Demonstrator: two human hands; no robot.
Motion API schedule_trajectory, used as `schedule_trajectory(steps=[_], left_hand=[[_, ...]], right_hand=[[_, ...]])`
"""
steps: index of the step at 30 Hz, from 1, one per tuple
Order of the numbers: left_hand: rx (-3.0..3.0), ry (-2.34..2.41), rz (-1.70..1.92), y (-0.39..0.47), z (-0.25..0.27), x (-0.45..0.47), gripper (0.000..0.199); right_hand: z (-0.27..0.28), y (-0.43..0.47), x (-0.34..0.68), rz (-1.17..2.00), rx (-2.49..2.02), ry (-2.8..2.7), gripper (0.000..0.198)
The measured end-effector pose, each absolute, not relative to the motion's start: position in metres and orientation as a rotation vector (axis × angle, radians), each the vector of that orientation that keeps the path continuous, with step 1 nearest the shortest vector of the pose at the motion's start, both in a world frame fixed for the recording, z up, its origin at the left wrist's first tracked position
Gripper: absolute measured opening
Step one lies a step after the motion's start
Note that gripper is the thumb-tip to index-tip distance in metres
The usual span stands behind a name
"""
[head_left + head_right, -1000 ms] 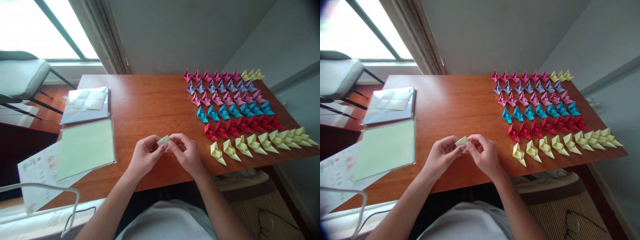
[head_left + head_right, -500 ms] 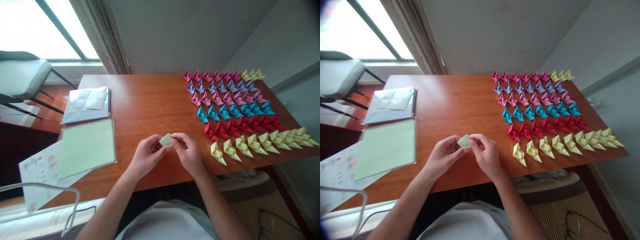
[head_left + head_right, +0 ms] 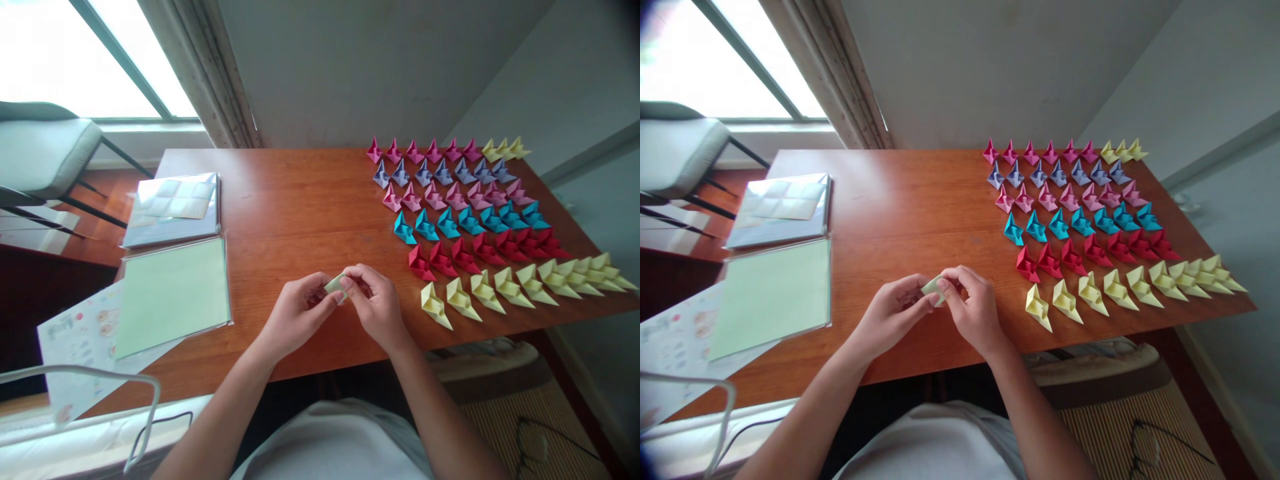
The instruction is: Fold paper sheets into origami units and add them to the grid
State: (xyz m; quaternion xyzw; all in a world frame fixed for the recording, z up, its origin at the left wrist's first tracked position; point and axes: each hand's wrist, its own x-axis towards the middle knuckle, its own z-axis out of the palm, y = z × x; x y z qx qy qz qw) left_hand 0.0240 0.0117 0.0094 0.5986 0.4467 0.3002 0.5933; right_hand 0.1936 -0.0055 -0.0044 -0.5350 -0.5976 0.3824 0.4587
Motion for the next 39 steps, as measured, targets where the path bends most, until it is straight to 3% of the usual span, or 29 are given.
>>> schedule_trajectory(steps=[17, 22, 26, 32, 36, 39], left_hand=[[1.322, 1.141, 0.818, 0.015, 0.012, 0.024, 0.035], [1.749, 1.343, 0.886, 0.007, 0.010, 0.024, 0.015], [2.183, 1.401, 0.958, 0.000, 0.010, 0.018, 0.018], [2.552, 1.112, 0.752, -0.001, 0.001, 0.012, 0.033], [2.621, 1.073, 0.646, 0.002, -0.001, 0.013, 0.027], [2.619, 1.061, 0.624, 0.004, 0.000, 0.012, 0.027]], right_hand=[[-0.006, -0.004, 0.194, 0.940, -1.363, -1.391, 0.017], [0.001, -0.003, 0.199, 0.867, -1.449, -1.538, 0.015], [0.004, -0.003, 0.202, 0.801, -1.534, -1.740, 0.013], [0.000, -0.004, 0.201, 0.523, -1.613, -2.001, 0.016], [-0.004, -0.006, 0.204, 0.400, -1.554, -2.039, 0.009], [-0.002, -0.009, 0.210, 0.444, -1.416, -2.123, 0.016]])
